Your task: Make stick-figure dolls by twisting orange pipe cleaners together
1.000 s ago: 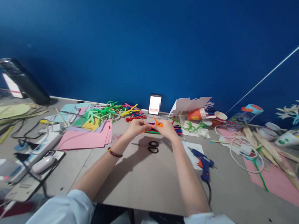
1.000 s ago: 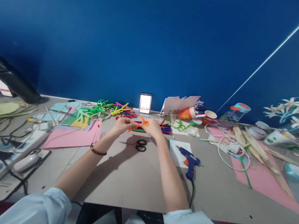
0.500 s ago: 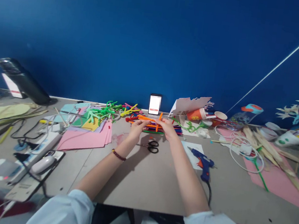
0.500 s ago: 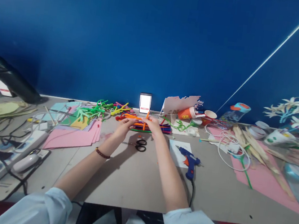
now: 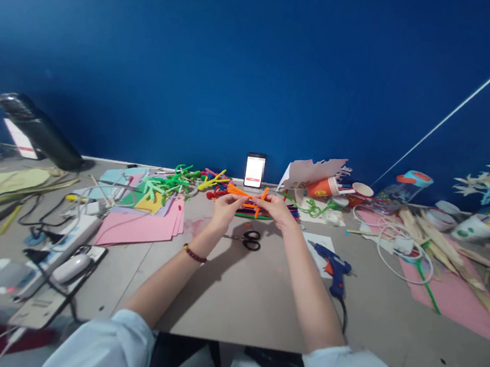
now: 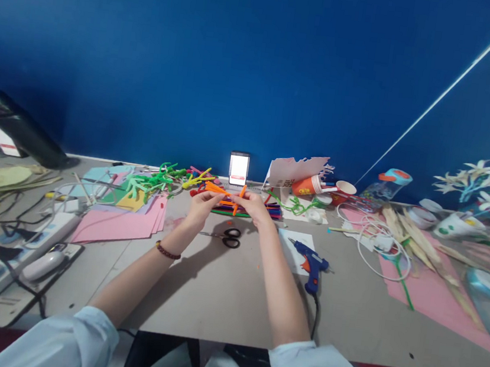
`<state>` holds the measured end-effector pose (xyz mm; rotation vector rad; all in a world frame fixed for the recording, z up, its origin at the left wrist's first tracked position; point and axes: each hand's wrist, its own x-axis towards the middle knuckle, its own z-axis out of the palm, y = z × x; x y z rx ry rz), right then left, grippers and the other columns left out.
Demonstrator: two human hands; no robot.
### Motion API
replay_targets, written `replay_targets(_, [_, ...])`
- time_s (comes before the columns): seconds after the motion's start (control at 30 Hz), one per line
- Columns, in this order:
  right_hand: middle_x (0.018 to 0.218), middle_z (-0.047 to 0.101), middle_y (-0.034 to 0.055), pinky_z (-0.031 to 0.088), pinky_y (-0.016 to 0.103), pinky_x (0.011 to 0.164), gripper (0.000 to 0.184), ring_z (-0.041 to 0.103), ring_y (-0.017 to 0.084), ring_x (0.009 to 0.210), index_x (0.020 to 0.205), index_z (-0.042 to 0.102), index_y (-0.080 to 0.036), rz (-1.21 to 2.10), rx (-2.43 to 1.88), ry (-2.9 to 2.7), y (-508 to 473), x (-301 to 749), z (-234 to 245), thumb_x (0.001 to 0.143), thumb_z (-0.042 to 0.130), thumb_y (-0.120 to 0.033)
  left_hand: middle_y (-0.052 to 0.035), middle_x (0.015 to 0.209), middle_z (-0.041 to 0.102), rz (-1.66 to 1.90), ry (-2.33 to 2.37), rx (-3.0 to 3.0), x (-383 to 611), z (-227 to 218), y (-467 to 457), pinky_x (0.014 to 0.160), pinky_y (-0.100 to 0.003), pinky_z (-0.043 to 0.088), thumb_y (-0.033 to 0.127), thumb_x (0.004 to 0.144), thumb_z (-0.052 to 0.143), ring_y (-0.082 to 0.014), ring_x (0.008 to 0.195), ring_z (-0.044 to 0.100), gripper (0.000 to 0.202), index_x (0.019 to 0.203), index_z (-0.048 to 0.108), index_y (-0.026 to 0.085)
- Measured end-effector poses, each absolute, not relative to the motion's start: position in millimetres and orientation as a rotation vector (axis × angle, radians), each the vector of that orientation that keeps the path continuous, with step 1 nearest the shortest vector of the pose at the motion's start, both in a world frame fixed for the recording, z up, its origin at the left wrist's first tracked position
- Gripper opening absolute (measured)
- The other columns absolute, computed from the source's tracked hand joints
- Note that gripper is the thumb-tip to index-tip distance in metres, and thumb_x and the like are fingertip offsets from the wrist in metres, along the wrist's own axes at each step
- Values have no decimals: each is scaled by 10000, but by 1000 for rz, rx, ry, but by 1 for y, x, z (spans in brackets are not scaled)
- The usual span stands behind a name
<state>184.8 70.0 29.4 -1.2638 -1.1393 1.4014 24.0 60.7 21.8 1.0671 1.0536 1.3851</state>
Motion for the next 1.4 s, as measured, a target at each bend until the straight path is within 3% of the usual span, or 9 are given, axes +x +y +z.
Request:
replay_targets(0.2, [649,658,7,478,257,626,348,606,143,668,741,702,-157,1419,-1190,-1050,73,181,27,502,827,-378,-40,686,683,1402,1057,1150,28,22,57,629,-272,464,382,585,766,-137,633,587,261,660,676,149])
replay_targets(0.37, [665,670,10,456,230,582,324,598,124,644,746,699,-164,1441,-1135,-968,70,176,33,528,814,-376,-66,833,712,1366,1006,1170,29,16,60,629,-265,469,372,627,732,-164,737,621,239,713,689,153])
replay_targets(0.47, [643,662,11,440,221,546,318,583,116,611,738,699,-157,1477,-1137,-1019,68,178,36,530,819,-366,-66,795,709,1305,1005,1186,25,11,67,633,-279,477,352,619,733,-175,726,625,235,734,697,150])
replay_targets(0.67, [618,655,20,441,236,563,334,576,124,609,701,711,-147,1498,-1166,-1243,66,188,40,478,844,-357,-50,727,677,1343,858,1595,4,18,79,664,-307,484,282,655,695,-181,712,610,143,685,666,145])
replay_targets(0.87, [646,646,7,395,240,559,267,523,106,576,712,712,-159,1417,-1195,-1751,55,197,52,579,777,-382,-62,765,652,967,670,2057,-18,37,77,639,-253,447,309,775,620,-148,690,582,174,740,665,144])
replay_targets(1.13, [611,587,-25,280,232,520,192,402,87,544,741,722,-165,1211,-1374,-2207,45,189,62,662,684,-335,-54,742,681,542,700,2173,-21,40,77,618,-237,423,330,776,619,-148,672,586,195,732,698,157])
replay_targets(1.4, [530,539,-19,238,245,520,103,412,104,524,609,670,-170,716,-1609,-2265,46,171,56,681,632,-233,-53,746,685,641,1157,2479,-6,41,65,581,-253,371,238,782,593,-177,691,585,136,725,703,182])
